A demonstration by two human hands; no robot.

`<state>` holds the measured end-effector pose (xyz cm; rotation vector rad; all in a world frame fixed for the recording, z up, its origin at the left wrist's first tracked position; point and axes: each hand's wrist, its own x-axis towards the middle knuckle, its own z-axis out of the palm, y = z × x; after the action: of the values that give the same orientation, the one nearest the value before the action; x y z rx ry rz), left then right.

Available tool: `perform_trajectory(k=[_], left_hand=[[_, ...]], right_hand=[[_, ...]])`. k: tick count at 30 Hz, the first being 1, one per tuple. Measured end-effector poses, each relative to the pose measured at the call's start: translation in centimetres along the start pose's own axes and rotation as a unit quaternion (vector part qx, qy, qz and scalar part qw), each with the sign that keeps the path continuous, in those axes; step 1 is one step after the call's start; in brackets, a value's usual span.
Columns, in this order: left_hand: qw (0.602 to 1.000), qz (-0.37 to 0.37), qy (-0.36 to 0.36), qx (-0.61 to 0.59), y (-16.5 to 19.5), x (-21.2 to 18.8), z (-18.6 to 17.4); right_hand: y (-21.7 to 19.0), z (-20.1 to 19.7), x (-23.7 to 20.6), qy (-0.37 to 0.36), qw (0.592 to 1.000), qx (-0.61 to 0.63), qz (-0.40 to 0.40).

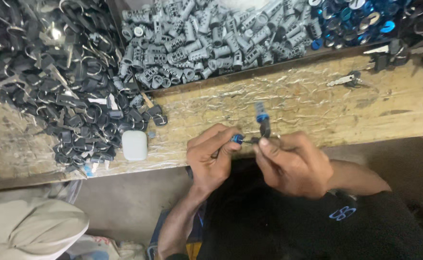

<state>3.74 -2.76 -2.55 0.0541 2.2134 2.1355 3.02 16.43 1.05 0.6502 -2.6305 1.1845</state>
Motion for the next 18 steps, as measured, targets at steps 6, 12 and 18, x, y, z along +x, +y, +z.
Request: perform_trajectory(k=[6,12,18], left_hand=[[0.998,0.008,0.046,0.035,1.1,0.4,1.8],[0.982,-0.08,-0.166,0.031,0.5,2.7,-0.1],[0.985,-0.105,-0.133,0.018,-0.6,3.7,0.2]], right_hand=[[1.0,3.2,-0.3,0.117,0.992,0.035,-0.01],[2.4,-0.9,2.5,-0.135,0.989,0.063,0.013],[10.5,-7.9,13.1,-0.275,0.898,0.244,0.24]])
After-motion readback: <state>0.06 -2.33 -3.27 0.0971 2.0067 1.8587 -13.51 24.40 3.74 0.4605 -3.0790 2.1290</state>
